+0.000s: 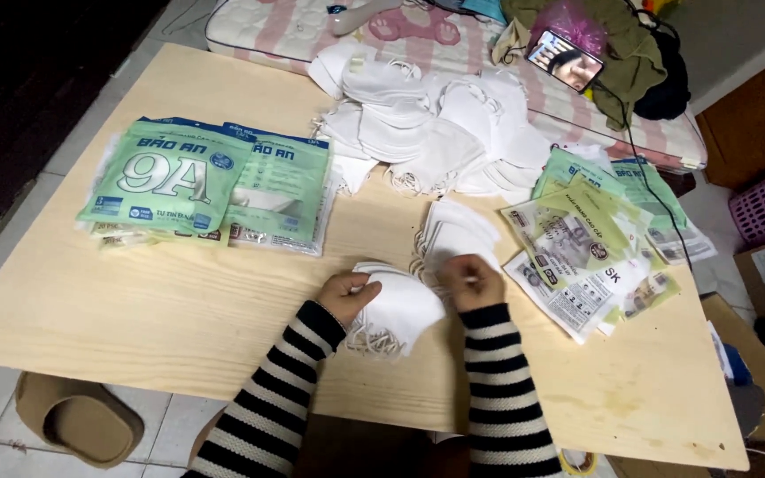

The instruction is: Sorting and inspecting white face masks on a table and stacking them neatly.

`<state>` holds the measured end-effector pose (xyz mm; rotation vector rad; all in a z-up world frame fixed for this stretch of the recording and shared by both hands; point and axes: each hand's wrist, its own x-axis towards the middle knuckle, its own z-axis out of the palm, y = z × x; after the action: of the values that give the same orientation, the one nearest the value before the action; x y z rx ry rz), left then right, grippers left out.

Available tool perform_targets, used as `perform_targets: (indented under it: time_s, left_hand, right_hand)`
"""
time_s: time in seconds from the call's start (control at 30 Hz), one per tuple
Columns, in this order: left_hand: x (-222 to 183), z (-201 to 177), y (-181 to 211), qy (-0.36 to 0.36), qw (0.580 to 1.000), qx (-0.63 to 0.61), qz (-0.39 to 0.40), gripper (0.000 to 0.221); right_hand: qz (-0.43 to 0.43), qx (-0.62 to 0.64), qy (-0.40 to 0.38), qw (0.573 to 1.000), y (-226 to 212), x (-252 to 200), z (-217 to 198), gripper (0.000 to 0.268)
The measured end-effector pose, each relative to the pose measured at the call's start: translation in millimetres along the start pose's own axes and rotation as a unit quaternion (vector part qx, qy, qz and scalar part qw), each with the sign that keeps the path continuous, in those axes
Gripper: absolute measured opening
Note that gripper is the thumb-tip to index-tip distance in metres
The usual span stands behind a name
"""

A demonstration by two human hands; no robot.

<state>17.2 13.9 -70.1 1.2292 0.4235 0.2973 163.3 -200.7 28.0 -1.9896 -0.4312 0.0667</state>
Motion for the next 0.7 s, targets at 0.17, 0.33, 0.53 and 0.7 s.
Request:
perform_targets:
  time_s: [0.17, 0.33, 0.53, 0.7]
  left_hand:
    - [-3, 14, 5, 0.044, 0.975, 0.192, 0.102, 0.030]
    - [-26, 25, 42, 0.085, 0.861, 0.412, 0.285, 0.027]
    - [-40, 47, 72, 0.073, 0.918, 0.274, 0.277, 0.030]
    - [-8, 22, 15, 0.093, 0.992, 0.021, 0.080, 0.023]
  right_hand:
    - [-0.016, -0.220, 0.074, 0.973, 6, 11, -22, 0.054]
    - [0.109, -0.281, -0.042, 0.952, 6, 24, -27, 0.094]
    - [-0.016, -0.366, 0.063, 0.929, 68, 35, -20, 0.083]
    - [-0.128, -0.130, 0.194, 0.964, 26, 21, -26, 0.006]
